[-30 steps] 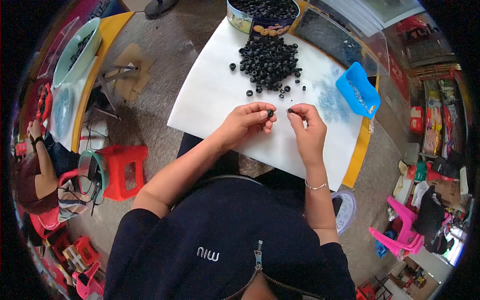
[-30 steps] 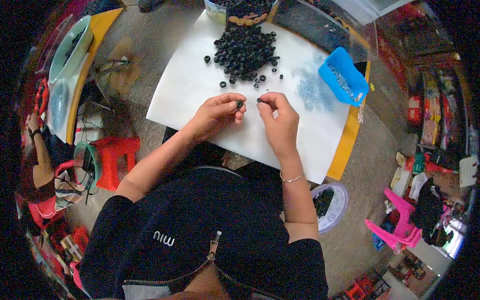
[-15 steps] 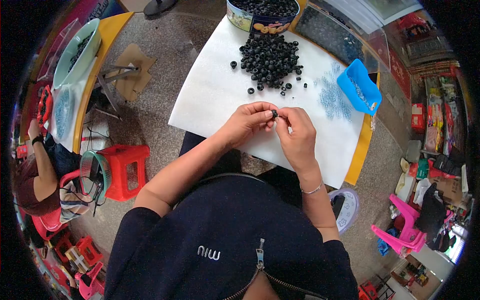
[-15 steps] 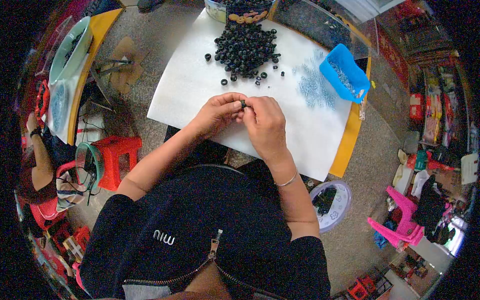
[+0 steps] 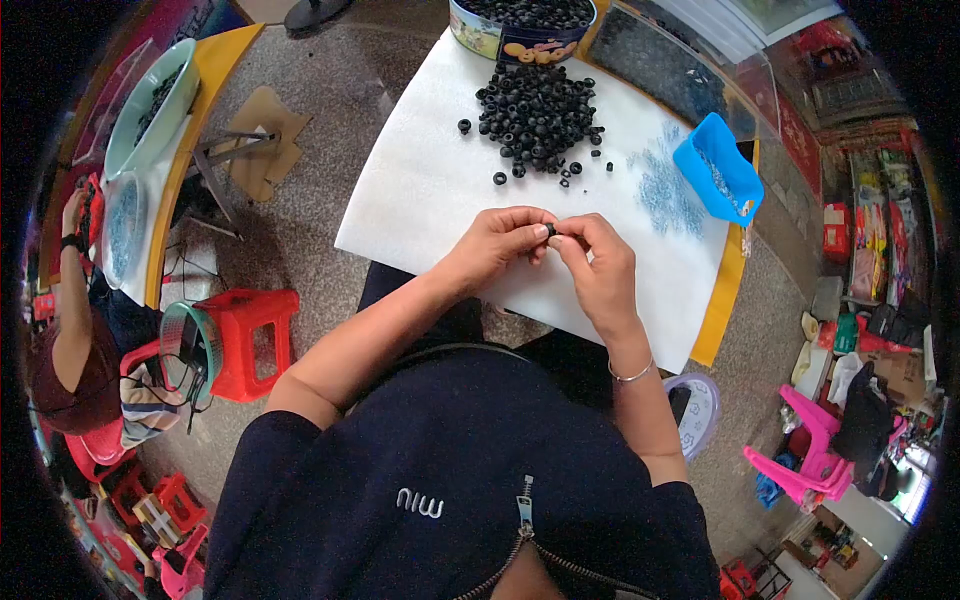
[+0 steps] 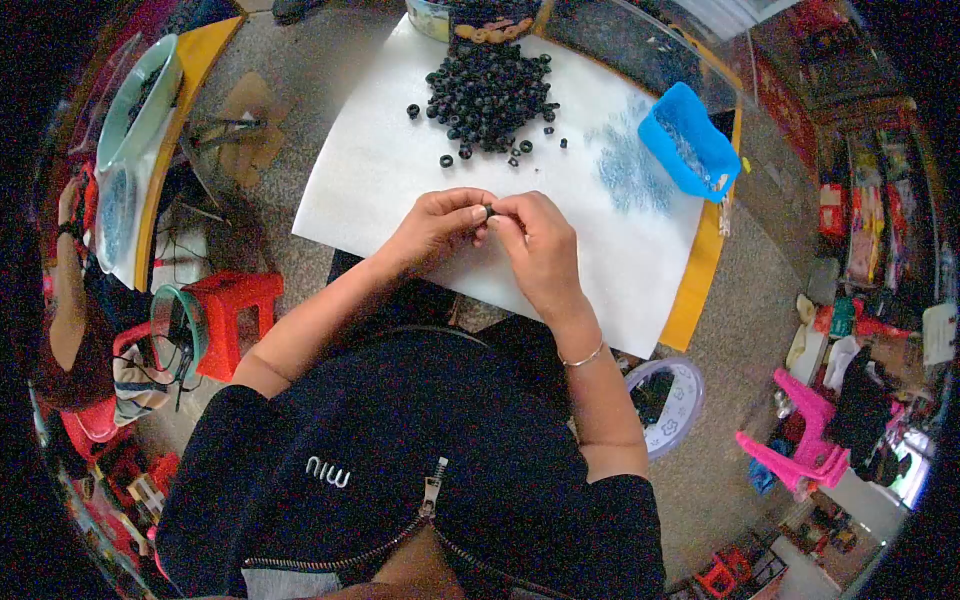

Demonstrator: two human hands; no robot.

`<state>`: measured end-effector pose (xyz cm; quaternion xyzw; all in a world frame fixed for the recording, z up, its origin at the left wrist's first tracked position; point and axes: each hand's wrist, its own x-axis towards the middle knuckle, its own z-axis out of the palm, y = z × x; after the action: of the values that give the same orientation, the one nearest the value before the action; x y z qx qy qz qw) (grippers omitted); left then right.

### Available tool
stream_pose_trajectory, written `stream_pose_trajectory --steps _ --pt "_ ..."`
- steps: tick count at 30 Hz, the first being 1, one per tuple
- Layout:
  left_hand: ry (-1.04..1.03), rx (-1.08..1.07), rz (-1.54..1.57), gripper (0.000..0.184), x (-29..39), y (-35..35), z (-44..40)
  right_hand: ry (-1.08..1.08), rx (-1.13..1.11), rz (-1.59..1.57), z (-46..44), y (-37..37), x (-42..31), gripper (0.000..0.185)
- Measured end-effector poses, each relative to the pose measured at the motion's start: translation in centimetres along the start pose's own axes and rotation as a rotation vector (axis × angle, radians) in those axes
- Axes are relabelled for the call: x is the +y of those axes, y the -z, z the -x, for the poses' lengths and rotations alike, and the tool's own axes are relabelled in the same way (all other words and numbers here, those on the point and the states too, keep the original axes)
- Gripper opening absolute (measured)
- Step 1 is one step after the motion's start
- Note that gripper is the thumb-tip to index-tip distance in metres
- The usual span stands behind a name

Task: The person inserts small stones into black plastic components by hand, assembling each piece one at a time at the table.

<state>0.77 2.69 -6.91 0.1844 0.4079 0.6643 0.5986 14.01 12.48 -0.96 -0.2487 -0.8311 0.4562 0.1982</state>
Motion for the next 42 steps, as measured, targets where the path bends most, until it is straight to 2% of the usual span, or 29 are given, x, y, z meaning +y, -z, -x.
stream_pose_trajectory --steps 3,6,9,12,15,18,24,27,31,35,42 --pt "0.026 -0.022 -0.056 0.021 0.4 0.0 0.0 0.452 0.063 0.352 -0.3 0.0 1.2 0.016" --pt "0.034 -0.026 -0.138 0.021 0.8 -0.1 0.0 0.536 0.056 0.490 -0.2 0.0 1.4 0.016" --pt "0.006 -0.055 -0.294 0.021 0.6 0.1 -0.3 0.526 0.033 0.500 0.0 0.5 1.1 0.015" --pt "0.021 -0.080 -0.310 0.021 1.0 -0.2 -0.3 0.434 0.073 0.310 0.2 0.4 1.6 0.014" --pt "0.073 -0.093 -0.242 0.020 1.3 -0.1 -0.3 0.168 0.031 0.195 0.7 0.5 2.1 0.013" --pt "0.107 -0.140 -0.206 0.022 1.6 0.1 -0.3 0.402 0.023 0.296 0.4 0.6 1.9 0.014" --pt "0.136 -0.103 -0.402 0.020 2.0 -0.9 -0.5 0.553 -0.039 0.503 0.1 1.6 1.7 0.014" --pt "0.093 -0.137 -0.409 0.021 2.3 -1.2 -0.2 0.476 -0.057 0.435 0.4 1.9 2.1 0.016" --pt "0.131 -0.222 -0.284 0.025 1.9 -0.7 0.1 0.482 -0.036 0.397 0.8 1.5 1.7 0.018" --pt "0.233 -0.287 -0.292 0.027 2.9 -0.2 0.3 0.510 -0.027 0.379 1.0 1.1 1.0 0.021" --pt "0.242 -0.433 -0.195 0.028 2.7 -0.1 0.4 0.482 0.006 0.353 1.0 1.2 0.6 0.022"
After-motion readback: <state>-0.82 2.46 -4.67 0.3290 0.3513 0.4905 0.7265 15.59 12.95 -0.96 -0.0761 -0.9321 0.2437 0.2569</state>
